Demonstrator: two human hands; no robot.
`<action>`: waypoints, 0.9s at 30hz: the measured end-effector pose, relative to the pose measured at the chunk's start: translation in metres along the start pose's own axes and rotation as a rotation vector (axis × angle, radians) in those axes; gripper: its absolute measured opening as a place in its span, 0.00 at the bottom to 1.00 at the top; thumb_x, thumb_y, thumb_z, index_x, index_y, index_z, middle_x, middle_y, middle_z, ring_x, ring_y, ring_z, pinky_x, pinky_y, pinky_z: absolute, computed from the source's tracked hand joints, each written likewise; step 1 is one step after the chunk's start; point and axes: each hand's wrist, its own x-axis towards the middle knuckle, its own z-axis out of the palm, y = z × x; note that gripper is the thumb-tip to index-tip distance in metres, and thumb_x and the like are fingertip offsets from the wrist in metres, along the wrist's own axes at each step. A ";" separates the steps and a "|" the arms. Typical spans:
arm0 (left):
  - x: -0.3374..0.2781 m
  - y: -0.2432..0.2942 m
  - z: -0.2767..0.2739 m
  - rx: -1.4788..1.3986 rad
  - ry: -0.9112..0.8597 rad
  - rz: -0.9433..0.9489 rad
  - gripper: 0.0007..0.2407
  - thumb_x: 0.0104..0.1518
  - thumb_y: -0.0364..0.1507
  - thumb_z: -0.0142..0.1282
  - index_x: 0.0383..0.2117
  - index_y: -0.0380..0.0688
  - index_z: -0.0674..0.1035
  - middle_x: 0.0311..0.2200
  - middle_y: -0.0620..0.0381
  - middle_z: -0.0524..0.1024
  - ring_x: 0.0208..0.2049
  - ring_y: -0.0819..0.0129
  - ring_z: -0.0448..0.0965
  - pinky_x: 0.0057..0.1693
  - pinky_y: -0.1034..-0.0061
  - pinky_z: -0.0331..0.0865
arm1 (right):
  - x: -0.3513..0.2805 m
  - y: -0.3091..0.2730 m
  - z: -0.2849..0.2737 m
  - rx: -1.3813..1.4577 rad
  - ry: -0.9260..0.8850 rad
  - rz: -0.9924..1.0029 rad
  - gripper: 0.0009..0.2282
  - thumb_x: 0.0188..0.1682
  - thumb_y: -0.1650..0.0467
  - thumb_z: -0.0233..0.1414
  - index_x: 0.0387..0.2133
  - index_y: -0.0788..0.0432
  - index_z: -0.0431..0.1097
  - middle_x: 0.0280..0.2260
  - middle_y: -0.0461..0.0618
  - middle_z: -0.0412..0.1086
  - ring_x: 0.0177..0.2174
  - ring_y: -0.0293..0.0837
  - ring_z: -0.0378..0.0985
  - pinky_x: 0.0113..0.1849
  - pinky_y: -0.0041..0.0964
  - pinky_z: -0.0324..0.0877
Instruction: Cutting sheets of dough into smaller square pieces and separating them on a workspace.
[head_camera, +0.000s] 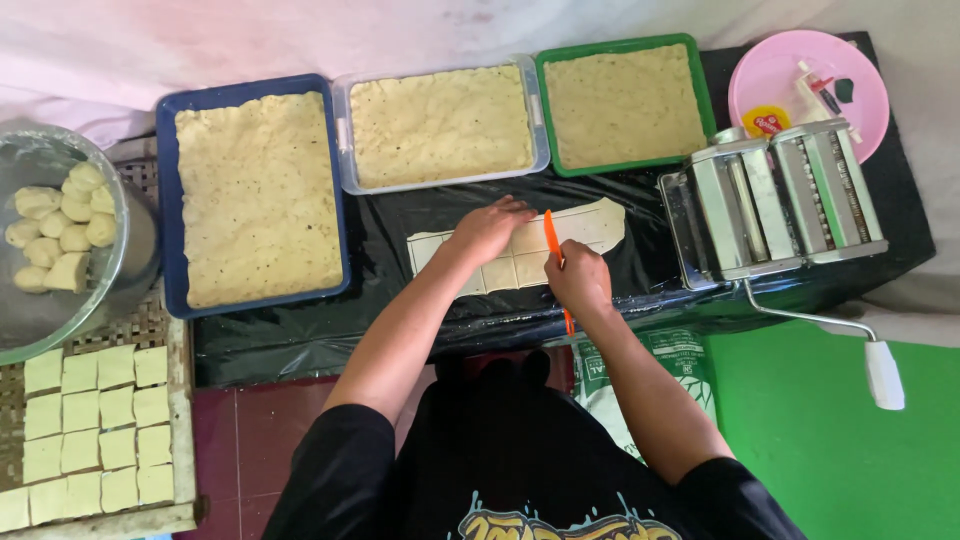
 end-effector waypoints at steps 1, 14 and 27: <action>0.002 0.001 0.001 0.001 0.000 -0.001 0.18 0.62 0.19 0.46 0.53 0.57 0.80 0.57 0.53 0.78 0.64 0.48 0.70 0.61 0.61 0.73 | 0.003 -0.001 0.000 0.001 0.000 -0.001 0.08 0.46 0.65 0.54 0.23 0.56 0.70 0.18 0.54 0.69 0.27 0.61 0.79 0.29 0.55 0.74; 0.009 0.005 -0.002 -0.001 -0.030 -0.022 0.17 0.64 0.21 0.42 0.50 0.56 0.81 0.57 0.54 0.78 0.63 0.45 0.71 0.57 0.57 0.76 | 0.019 0.005 0.009 0.017 -0.044 -0.020 0.08 0.46 0.66 0.54 0.23 0.57 0.71 0.18 0.53 0.69 0.26 0.61 0.80 0.28 0.55 0.75; 0.006 0.007 -0.010 0.040 -0.023 -0.010 0.15 0.64 0.22 0.43 0.49 0.57 0.80 0.56 0.57 0.78 0.62 0.46 0.72 0.54 0.58 0.78 | 0.021 0.003 0.010 0.044 -0.106 0.017 0.09 0.47 0.66 0.52 0.24 0.58 0.70 0.19 0.54 0.68 0.26 0.62 0.79 0.29 0.56 0.75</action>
